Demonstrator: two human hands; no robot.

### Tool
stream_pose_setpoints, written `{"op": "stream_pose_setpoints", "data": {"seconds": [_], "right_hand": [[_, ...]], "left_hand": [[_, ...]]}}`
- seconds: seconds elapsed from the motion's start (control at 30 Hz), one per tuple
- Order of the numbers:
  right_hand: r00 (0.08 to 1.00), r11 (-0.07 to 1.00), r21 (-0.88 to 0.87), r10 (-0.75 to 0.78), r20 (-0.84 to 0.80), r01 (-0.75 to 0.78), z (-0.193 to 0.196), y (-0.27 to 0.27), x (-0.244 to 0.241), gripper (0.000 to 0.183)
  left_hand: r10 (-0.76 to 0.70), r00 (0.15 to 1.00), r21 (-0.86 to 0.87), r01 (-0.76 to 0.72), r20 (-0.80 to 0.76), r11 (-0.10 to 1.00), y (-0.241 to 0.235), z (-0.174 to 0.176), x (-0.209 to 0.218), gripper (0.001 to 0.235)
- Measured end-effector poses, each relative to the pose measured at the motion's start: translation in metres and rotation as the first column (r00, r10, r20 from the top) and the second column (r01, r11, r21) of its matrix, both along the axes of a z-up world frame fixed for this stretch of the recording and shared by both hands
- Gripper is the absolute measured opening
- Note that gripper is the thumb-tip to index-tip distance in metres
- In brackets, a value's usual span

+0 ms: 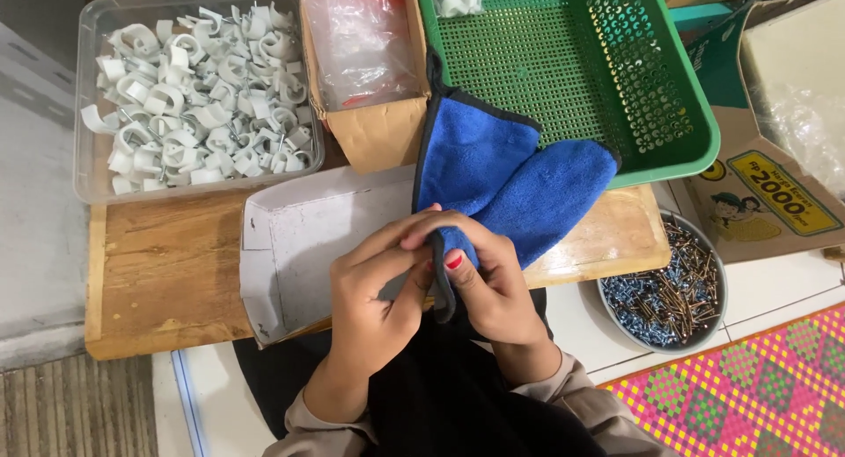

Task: Picking up plastic cable clips, applying small white labels, and placing them into packaging.

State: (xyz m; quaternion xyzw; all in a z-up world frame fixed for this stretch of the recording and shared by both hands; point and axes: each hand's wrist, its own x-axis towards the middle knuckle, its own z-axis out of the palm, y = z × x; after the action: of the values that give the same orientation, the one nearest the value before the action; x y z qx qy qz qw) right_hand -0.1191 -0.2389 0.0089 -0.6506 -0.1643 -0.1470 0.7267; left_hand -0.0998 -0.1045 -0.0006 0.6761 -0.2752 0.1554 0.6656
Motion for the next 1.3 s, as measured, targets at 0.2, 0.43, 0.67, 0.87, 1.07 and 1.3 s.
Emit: {"op": "stream_pose_setpoints", "data": {"seconds": [0.2,0.43,0.67,0.87,1.07,1.3], "right_hand": [[0.993,0.998,-0.026,0.061,-0.103,-0.064,-0.01,-0.004,-0.002,0.053],[0.994,0.983,-0.155,0.093,-0.063,-0.102,-0.002,-0.01,-0.004,0.051],[0.997,0.996,-0.074,0.039,-0.066,-0.044,-0.006,-0.005,-0.007,0.047],[0.992,0.992,0.124,0.042,-0.119,-0.027,-0.017,-0.004,-0.003,0.053],[0.995,0.995,-0.067,0.075,-0.067,-0.079,-0.008,-0.011,-0.01,0.045],[0.995,0.989,0.149,0.037,-0.094,-0.023,-0.013,-0.003,-0.004,0.046]], "left_hand": [[0.029,0.998,0.198,-0.039,0.052,0.979,-0.001,0.002,-0.007,0.014],[0.0,0.999,0.135,0.006,-0.042,0.991,0.002,0.009,-0.006,0.017],[0.013,1.0,0.207,-0.017,0.017,0.978,0.0,0.007,-0.01,0.026],[0.027,0.996,0.261,-0.049,0.087,0.964,-0.002,-0.001,-0.008,0.019],[-0.051,0.998,0.179,0.044,0.036,0.983,0.003,0.016,-0.007,0.021],[-0.003,0.99,0.262,-0.034,0.14,0.965,-0.002,0.006,-0.006,0.018]]}}
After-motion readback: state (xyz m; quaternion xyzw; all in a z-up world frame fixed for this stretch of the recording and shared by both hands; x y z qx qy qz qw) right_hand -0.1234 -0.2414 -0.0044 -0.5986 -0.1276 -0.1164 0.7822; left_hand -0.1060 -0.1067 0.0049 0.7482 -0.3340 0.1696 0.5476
